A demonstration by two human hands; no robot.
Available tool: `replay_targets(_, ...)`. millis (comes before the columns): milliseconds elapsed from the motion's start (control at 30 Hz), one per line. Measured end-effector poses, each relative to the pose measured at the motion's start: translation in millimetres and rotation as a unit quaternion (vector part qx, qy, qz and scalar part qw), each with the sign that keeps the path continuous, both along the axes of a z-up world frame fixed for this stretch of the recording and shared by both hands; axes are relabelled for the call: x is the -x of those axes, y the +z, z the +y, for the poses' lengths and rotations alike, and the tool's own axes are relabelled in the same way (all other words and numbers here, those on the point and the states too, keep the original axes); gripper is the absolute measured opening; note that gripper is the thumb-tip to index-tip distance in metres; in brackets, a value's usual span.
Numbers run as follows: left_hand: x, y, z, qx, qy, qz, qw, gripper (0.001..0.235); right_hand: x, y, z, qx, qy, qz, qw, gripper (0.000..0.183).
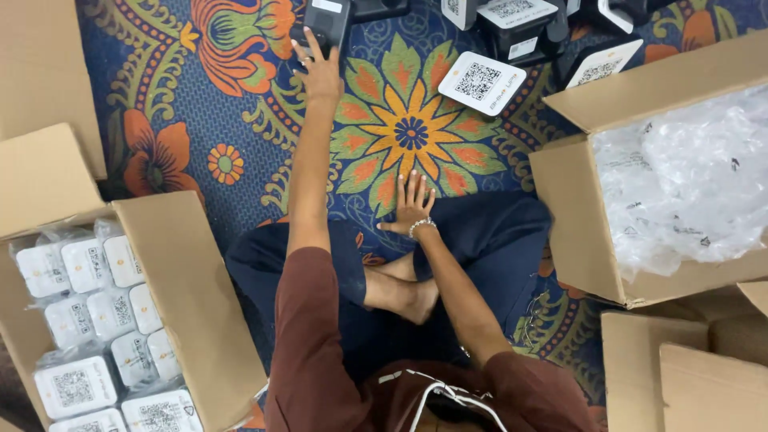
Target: The person sits on a patterned rug and packs small white square devices into a cardboard box. They pick up each device, place it into a clear plastic bag, and then arrange the bagged items inside the box.
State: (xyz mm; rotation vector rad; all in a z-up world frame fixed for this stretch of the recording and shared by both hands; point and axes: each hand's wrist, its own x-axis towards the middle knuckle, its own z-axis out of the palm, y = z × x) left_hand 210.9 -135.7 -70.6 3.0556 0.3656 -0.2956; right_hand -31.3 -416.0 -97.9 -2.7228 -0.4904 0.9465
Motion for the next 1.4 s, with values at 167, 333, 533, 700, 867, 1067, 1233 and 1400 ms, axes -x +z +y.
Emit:
replay_targets(167, -42, -18, 24, 0.116, 0.178, -0.106, 0.971, 0.089, 1, 7, -2, -0.032, 0.006, -0.004, 0.999, 0.156)
replay_targets(333, -52, -49, 56, 0.195, 0.184, -0.182, 0.946, 0.088, 2, 4, 2, -0.008, 0.007, -0.001, 1.0, 0.156)
replay_targets(533, 13, -1, 65, 0.392, -0.018, -0.229, 0.891, 0.084, 1, 3, 6, -0.015, -0.009, -0.003, 1.0, 0.155)
replay_targets(700, 95, -33, 14, 0.806, 0.174, -0.008, 0.566, 0.082, 7, -4, -2, -0.075, -0.029, -0.024, 0.996, 0.148)
replay_targets(867, 152, -100, -62, 0.902, 0.213, -0.013, 0.374, 0.049, 5, -11, -9, -0.114, -0.033, -0.062, 0.991, 0.141)
replay_targets(1067, 128, -205, -85, 0.819, 0.27, -0.208, 0.462, 0.027, 0, -3, -12, -0.146, -0.057, -0.035, 0.987, 0.138)
replay_targets(1233, 134, -161, -82, 0.768, 0.352, -0.295, 0.447, 0.02, -2, -14, -10, -0.153, -0.059, -0.039, 0.986, 0.134)
replay_targets(1400, 204, -159, -109, 0.637, 0.281, -0.398, 0.597, 0.021, -1, -39, -10, -0.145, -0.083, -0.077, 0.983, 0.129)
